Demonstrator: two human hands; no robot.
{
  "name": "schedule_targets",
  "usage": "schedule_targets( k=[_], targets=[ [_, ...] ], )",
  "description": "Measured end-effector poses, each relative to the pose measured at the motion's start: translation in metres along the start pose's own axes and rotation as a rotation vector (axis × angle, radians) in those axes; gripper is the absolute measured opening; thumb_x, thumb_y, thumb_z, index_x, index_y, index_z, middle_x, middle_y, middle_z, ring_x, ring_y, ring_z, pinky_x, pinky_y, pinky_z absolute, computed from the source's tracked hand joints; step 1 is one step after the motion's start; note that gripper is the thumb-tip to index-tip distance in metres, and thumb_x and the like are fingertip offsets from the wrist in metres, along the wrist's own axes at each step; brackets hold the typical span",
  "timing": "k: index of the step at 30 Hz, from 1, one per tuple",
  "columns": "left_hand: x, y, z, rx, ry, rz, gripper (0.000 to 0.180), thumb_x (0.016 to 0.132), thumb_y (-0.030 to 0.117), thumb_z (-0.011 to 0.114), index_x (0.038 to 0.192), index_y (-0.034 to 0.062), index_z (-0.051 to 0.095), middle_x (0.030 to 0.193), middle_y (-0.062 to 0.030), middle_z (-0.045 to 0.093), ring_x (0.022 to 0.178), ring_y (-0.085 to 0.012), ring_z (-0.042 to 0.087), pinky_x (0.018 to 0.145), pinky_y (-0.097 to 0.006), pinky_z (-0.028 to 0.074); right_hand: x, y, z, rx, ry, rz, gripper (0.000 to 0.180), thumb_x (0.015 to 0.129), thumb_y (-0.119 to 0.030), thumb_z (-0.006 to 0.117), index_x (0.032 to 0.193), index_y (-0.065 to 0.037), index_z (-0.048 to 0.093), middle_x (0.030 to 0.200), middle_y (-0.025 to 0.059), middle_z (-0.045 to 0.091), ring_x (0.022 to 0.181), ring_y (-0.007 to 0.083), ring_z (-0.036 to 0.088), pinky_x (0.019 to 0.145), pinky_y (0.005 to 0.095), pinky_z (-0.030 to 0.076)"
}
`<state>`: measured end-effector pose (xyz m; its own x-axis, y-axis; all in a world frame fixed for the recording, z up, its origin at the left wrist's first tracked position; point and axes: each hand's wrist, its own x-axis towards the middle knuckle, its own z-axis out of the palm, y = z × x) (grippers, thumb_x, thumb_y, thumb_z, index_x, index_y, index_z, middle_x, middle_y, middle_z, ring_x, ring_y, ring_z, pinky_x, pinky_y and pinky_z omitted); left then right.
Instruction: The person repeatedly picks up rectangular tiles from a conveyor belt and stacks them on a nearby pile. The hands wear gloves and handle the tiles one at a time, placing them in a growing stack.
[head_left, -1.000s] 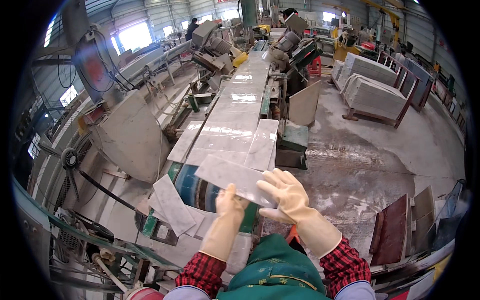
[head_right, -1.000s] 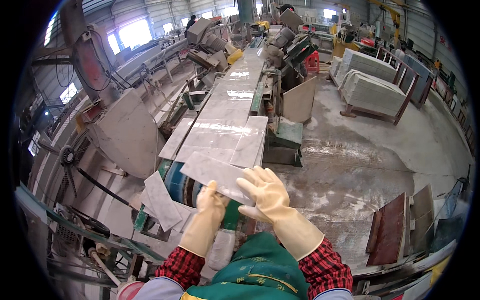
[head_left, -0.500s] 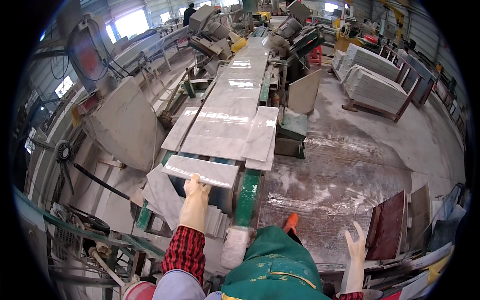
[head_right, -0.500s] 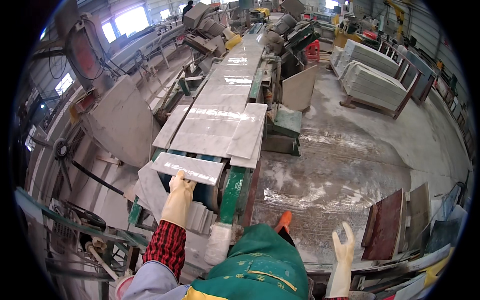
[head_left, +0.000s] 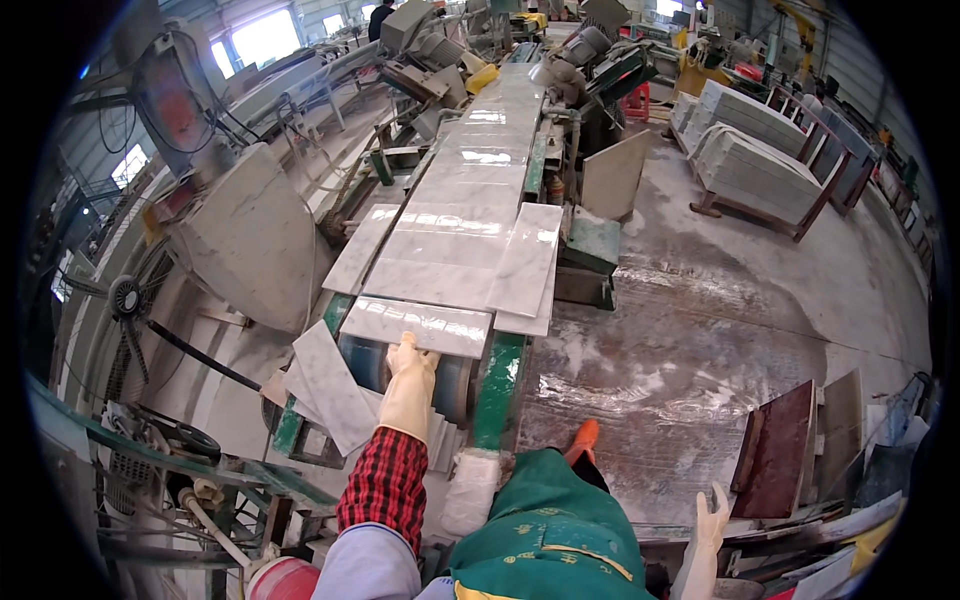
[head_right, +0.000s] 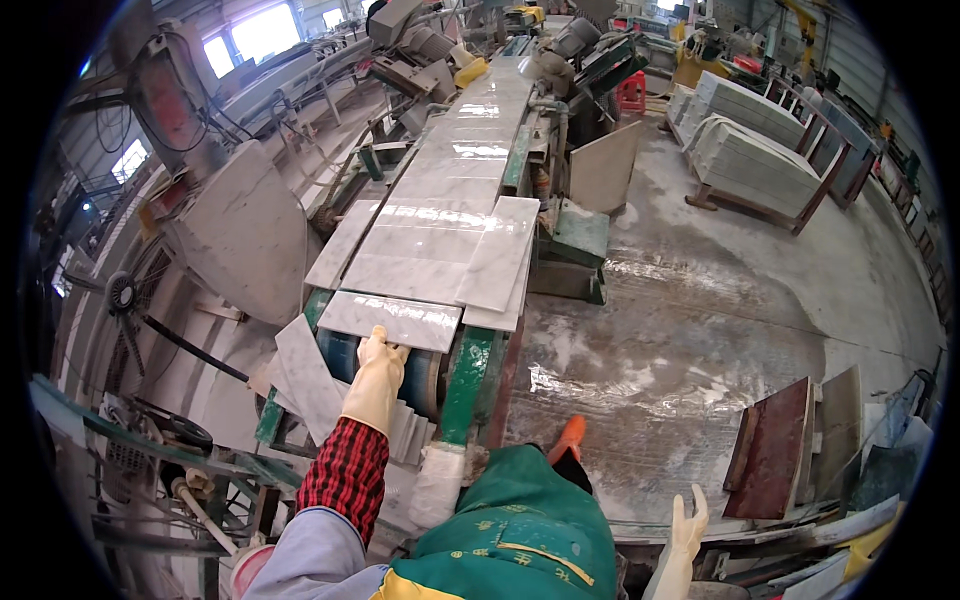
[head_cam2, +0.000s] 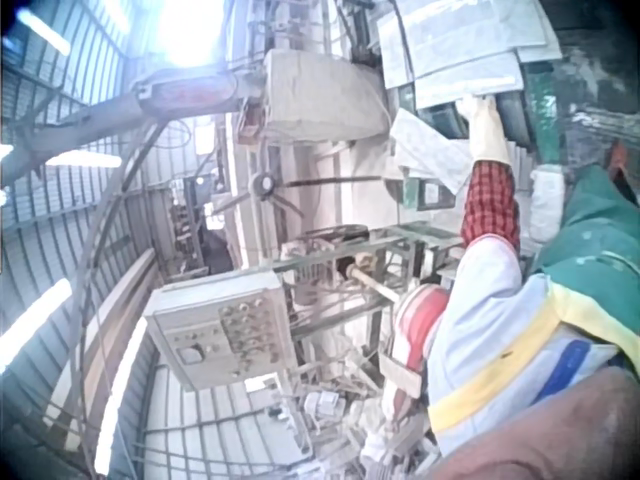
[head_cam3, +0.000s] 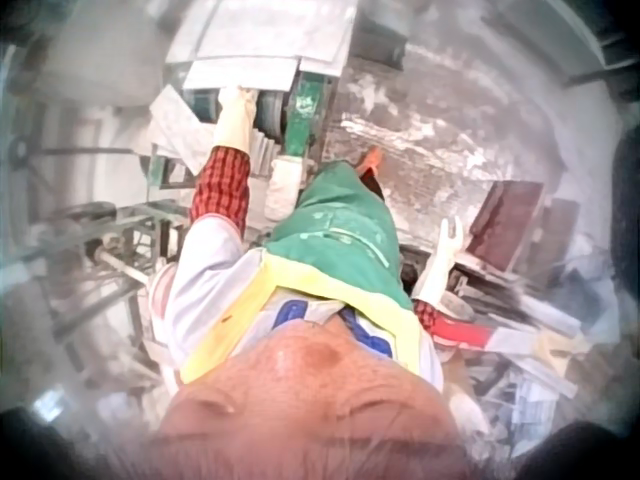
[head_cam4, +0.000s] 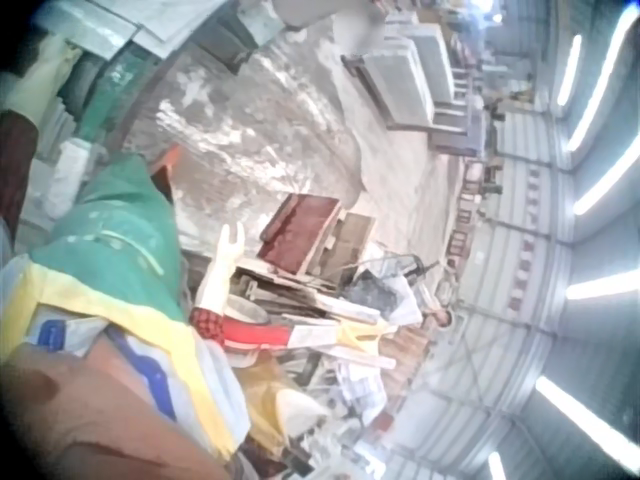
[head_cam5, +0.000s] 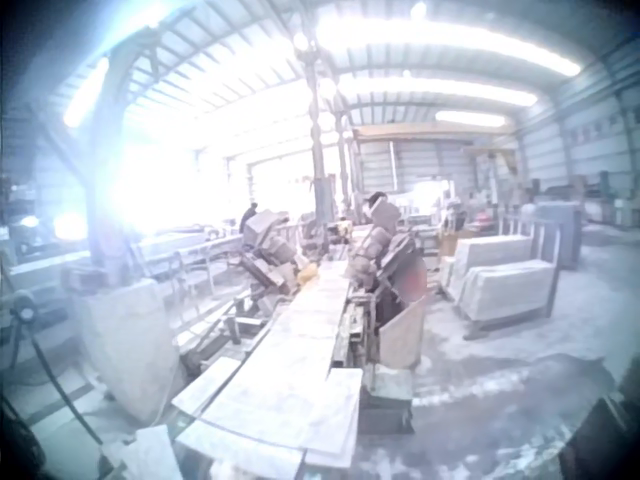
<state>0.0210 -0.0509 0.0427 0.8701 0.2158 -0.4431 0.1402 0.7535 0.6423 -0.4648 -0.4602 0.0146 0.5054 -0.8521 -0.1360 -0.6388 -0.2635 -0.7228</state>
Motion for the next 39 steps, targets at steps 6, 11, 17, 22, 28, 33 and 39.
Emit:
schedule_targets(
  k=[6,11,17,22,28,33,39],
  targets=[
    [0.005,-0.002,-0.001,0.04,0.004,-0.002,0.04,0.101,0.005,0.046,0.14,0.0082,0.038,0.135,-0.0183,0.051,0.118,-0.0387,0.059,0.091,-0.064,0.055,0.003,0.002,0.01,0.058,-0.025,-0.036,0.052,0.089,-0.021,0.069,0.136,0.0,0.058,0.139,0.0178,0.058,0.13,0.0327,0.053,0.11,0.04,0.04],
    [0.008,-0.003,0.002,0.031,-0.018,-0.014,0.04,0.101,0.005,0.047,0.139,0.0078,0.037,0.135,-0.0194,0.05,0.117,-0.0389,0.059,0.089,-0.064,0.055,0.004,0.008,0.012,0.047,-0.032,-0.028,0.052,0.089,-0.022,0.069,0.135,-0.002,0.059,0.139,0.0176,0.059,0.13,0.0339,0.053,0.109,0.0409,0.039],
    [0.012,-0.006,0.007,0.024,-0.034,0.025,0.04,0.1,0.004,0.048,0.139,0.0074,0.038,0.133,-0.0215,0.05,0.116,-0.0401,0.06,0.088,-0.063,0.056,0.003,0.004,0.012,0.027,-0.033,-0.023,0.051,0.089,-0.022,0.068,0.135,-0.002,0.059,0.139,0.0171,0.059,0.129,0.0341,0.053,0.109,0.0411,0.039],
    [0.02,-0.008,0.01,0.035,0.013,0.015,0.041,0.1,0.005,0.05,0.139,0.0063,0.037,0.132,-0.0214,0.05,0.111,-0.0414,0.062,0.082,-0.062,0.059,0.001,-0.003,0.011,0.02,-0.042,-0.017,0.052,0.089,-0.022,0.068,0.136,-0.003,0.059,0.139,0.0173,0.058,0.13,0.034,0.053,0.109,0.0407,0.039],
    [-0.001,0.021,0.01,0.628,-0.069,-0.052,0.044,0.102,0.026,0.055,0.131,-0.0046,0.041,0.116,-0.0222,0.065,0.094,-0.033,0.071,0.078,-0.044,0.063,-0.004,-0.005,0.009,0.019,-0.047,0.02,0.051,0.09,-0.019,0.069,0.136,0.0,0.058,0.139,0.017,0.058,0.129,0.0316,0.054,0.109,0.0386,0.04],
    [-0.009,0.049,0.016,1.249,0.047,-0.087,0.047,0.099,0.044,0.058,0.104,-0.0023,0.063,0.088,-0.0183,0.073,0.068,-0.0208,0.07,0.061,-0.026,0.059,0.001,0.01,0.005,0.044,-0.058,0.005,0.051,0.091,-0.02,0.069,0.137,-0.001,0.057,0.14,0.0175,0.057,0.131,0.0319,0.052,0.11,0.0395,0.039],
    [0.009,0.043,0.002,1.3,-0.063,-0.013,0.05,0.1,0.051,0.053,0.082,0.006,0.064,0.07,-0.0071,0.067,0.057,-0.0162,0.063,0.051,-0.031,0.048,-0.005,-0.004,-0.001,0.016,-0.03,0.036,0.051,0.089,-0.02,0.07,0.134,0.0,0.059,0.139,0.0181,0.058,0.13,0.0306,0.053,0.11,0.0384,0.039]
  ],
)
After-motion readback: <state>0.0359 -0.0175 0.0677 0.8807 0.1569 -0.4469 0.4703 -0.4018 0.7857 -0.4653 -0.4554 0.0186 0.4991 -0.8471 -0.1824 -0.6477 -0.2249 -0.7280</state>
